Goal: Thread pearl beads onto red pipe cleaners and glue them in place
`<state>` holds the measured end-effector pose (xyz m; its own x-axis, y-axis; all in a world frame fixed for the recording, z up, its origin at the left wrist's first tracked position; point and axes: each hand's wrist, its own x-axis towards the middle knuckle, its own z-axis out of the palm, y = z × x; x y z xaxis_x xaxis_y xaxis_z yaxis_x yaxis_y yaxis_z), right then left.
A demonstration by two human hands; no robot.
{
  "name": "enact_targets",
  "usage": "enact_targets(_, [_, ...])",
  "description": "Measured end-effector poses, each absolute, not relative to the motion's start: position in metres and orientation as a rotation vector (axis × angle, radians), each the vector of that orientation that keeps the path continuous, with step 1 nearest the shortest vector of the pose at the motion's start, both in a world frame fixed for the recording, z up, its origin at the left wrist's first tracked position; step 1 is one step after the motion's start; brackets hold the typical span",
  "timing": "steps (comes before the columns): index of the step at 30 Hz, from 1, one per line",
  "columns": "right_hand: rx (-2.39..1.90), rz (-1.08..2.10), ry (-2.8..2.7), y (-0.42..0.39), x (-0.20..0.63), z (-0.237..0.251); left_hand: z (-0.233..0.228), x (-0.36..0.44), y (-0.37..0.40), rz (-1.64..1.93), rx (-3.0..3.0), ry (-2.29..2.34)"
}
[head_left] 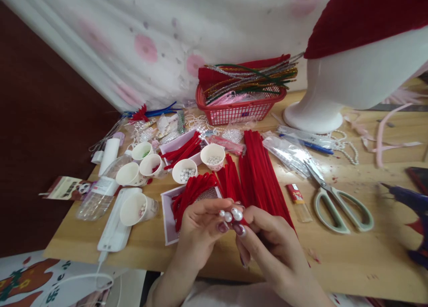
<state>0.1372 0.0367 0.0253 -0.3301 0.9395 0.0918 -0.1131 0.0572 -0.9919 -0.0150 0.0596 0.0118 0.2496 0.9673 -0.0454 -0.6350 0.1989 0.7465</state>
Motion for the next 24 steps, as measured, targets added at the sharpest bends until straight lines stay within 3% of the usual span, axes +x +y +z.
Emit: enact_targets(24, [-0.975, 1.427, -1.491, 0.0414, 0.1323, 0.0244, 0.0179, -0.0137, 0.061, 1.2, 0.7, 0.732])
